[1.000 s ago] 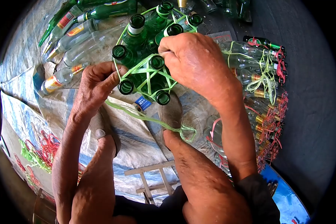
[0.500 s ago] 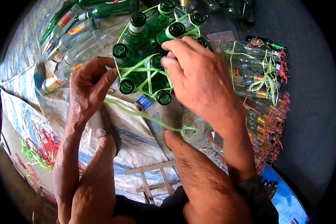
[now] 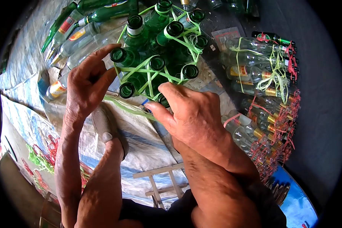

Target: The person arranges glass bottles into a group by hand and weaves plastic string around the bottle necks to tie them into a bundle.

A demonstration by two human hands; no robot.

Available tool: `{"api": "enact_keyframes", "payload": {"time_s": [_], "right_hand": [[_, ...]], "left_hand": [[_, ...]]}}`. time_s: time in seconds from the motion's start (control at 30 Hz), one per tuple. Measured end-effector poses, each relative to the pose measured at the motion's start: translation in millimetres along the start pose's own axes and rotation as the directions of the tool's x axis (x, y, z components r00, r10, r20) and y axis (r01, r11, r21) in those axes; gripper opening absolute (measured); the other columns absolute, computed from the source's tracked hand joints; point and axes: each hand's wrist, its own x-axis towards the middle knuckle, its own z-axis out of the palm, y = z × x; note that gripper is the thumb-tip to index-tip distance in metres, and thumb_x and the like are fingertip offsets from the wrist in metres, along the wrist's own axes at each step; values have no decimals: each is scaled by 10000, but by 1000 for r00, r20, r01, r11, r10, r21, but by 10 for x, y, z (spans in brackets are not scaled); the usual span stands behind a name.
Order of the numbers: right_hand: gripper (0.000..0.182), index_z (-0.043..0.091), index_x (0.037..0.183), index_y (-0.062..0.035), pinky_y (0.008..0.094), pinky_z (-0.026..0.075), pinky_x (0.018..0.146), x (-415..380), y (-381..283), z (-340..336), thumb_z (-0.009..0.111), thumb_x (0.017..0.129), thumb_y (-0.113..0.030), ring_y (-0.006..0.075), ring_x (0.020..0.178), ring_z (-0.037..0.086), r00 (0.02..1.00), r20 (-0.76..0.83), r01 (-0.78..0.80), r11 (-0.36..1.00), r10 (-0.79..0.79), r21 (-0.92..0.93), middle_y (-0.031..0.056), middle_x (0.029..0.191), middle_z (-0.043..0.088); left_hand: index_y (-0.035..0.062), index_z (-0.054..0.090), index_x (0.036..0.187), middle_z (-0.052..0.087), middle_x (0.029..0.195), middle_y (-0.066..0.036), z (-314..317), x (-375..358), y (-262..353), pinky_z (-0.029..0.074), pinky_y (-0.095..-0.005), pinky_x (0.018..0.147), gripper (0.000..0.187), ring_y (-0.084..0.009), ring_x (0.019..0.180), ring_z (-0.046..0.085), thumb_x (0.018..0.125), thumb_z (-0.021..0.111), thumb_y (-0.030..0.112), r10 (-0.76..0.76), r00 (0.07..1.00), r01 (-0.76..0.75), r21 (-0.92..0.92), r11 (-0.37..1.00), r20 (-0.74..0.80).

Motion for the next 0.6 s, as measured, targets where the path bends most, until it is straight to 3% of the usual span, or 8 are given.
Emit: {"api": "enact_keyframes", "payload": {"time_s": [0.17,0.37,0.47,0.6], "right_hand": [[308,675,960,-81,409,520,538,-22,29,56,869,865,-300,285,617,686,1000,-27,12,1000,-13,-18,64,738,673],[273,670,951,-82,412,524,549,-15,123,56,870,846,-235,278,644,688,987,-82,135,991,-137,-27,63,761,674],[262,668,950,-82,415,521,548,-9,182,-6,864,843,-218,283,640,687,984,-53,168,985,-170,-30,67,762,672],[266,690,987,-69,416,522,545,13,252,-120,862,837,-206,296,640,695,975,7,223,974,-222,-43,81,774,678]], "left_hand": [[112,719,1411,327,645,72,-27,96,-57,288,-244,568,491,-49,591,324,930,744,16,10,998,-12,30,999,58],[94,730,1386,394,615,52,-77,92,-12,310,-248,558,468,-53,573,355,926,739,11,67,995,-72,77,994,70],[83,738,1368,425,604,28,-93,73,35,341,-252,555,457,-62,563,379,916,735,10,103,992,-110,110,988,73],[74,751,1339,438,593,15,-77,-32,93,375,-263,551,440,-75,549,405,904,738,12,39,997,-47,117,992,73]]}}
